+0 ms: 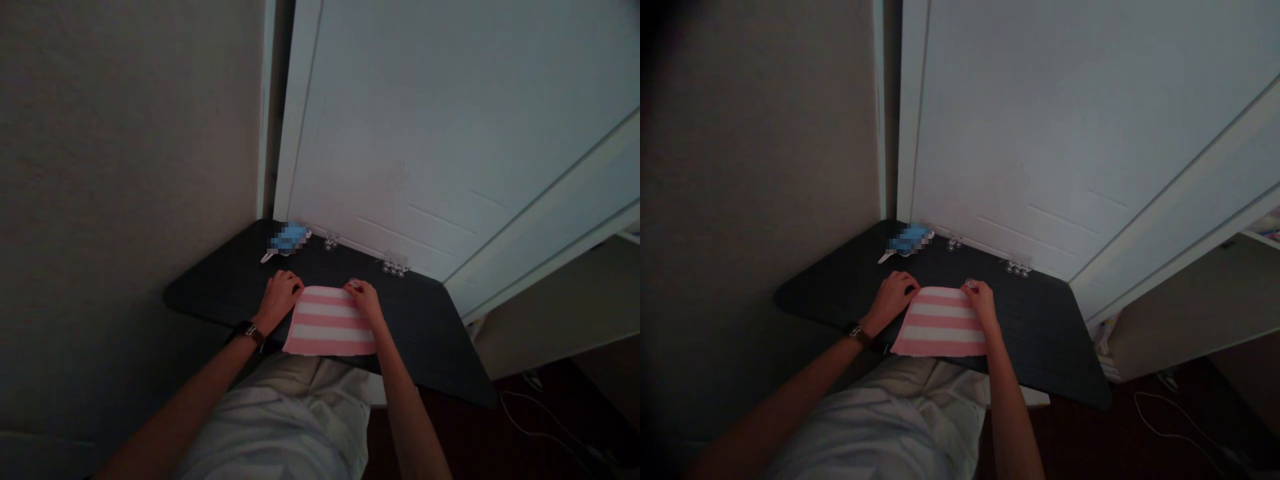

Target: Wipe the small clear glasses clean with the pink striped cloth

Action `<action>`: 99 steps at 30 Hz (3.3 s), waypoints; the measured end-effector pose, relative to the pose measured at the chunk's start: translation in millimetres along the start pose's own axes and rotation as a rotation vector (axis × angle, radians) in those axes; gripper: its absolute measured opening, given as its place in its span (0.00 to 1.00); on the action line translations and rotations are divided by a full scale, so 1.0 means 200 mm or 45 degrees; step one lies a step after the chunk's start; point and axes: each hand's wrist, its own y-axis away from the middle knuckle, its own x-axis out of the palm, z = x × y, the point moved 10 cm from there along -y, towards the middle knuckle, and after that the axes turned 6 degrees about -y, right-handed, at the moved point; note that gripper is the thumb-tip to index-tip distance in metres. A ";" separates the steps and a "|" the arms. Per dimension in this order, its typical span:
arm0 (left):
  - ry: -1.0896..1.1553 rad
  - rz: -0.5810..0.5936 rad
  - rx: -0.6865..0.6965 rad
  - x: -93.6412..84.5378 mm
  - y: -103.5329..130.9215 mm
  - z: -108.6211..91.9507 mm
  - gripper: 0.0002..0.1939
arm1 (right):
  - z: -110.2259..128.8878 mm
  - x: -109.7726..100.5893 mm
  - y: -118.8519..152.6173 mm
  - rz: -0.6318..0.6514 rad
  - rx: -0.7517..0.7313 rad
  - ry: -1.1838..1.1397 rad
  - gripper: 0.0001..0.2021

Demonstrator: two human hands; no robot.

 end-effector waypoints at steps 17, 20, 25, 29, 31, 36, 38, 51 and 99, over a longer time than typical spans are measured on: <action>0.082 0.011 0.006 0.01 -0.01 0.01 0.08 | -0.08 -0.17 0.05 -0.192 0.090 0.046 0.08; 0.123 0.003 0.002 0.02 -0.01 0.02 0.08 | 0.01 -0.15 0.08 -0.246 0.047 0.035 0.10; 0.212 0.006 -0.022 0.06 -0.02 0.07 0.09 | 0.21 0.03 0.09 -0.128 -0.031 -0.058 0.11; 0.287 0.017 -0.025 0.07 -0.03 0.10 0.10 | 0.34 0.21 0.06 0.012 -0.064 -0.073 0.08; 0.322 0.032 -0.010 0.07 -0.02 0.11 0.10 | 0.37 0.29 0.05 0.049 -0.058 -0.053 0.08; 0.380 0.088 0.046 0.07 0.00 0.10 0.12 | 0.38 0.40 0.04 0.093 -0.061 0.028 0.05; 0.375 0.087 0.046 0.08 0.01 0.10 0.12 | 0.38 0.41 0.05 0.096 -0.066 0.057 0.05; 0.304 0.111 0.073 0.08 0.02 0.07 0.12 | 0.19 0.17 0.12 -0.018 -0.018 0.075 0.05; 0.133 -0.191 0.091 -0.05 0.24 0.00 0.07 | 0.41 0.41 0.19 0.069 -0.039 -0.048 0.06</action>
